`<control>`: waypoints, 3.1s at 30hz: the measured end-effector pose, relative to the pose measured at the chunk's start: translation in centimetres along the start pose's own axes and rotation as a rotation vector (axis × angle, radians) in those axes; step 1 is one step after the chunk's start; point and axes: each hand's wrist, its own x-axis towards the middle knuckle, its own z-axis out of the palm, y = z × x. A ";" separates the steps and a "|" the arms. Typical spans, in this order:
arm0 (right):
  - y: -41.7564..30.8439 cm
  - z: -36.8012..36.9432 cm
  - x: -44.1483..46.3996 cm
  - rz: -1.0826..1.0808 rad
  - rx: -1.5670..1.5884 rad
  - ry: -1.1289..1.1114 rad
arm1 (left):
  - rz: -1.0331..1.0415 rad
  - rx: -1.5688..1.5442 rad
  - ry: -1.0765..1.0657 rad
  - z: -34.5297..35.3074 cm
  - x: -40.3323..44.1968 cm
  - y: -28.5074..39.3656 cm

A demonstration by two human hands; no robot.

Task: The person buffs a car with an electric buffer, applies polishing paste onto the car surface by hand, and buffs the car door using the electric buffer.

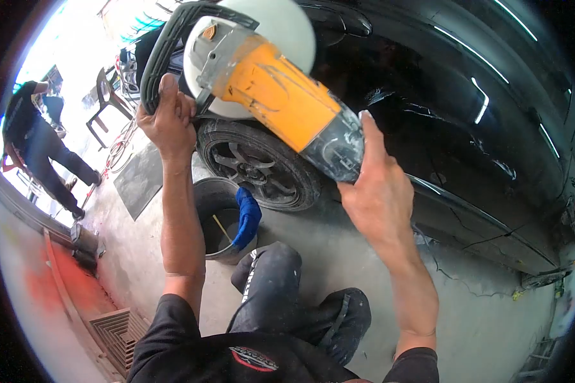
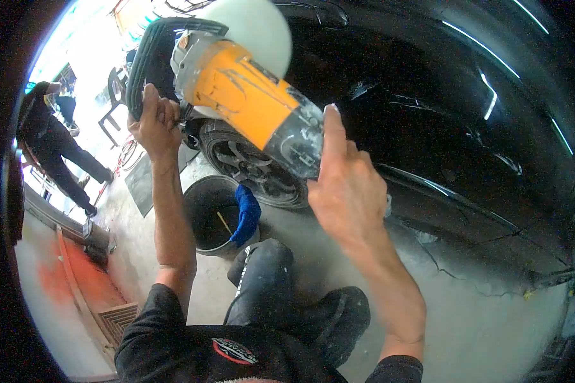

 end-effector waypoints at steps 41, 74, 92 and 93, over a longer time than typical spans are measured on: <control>12.2 2.6 -20.7 0.514 0.459 0.235 | 0.279 0.421 -0.702 12.2 -14.6 4.8; 12.5 5.3 -31.4 0.871 0.463 0.122 | -0.123 0.343 -0.958 10.8 -24.8 0.1; 13.9 5.6 -34.0 0.863 0.342 0.168 | -0.155 0.257 -0.932 12.4 -28.0 -1.1; 13.4 6.0 -33.2 0.843 0.372 0.135 | -0.157 0.305 -0.927 10.8 -27.3 -1.2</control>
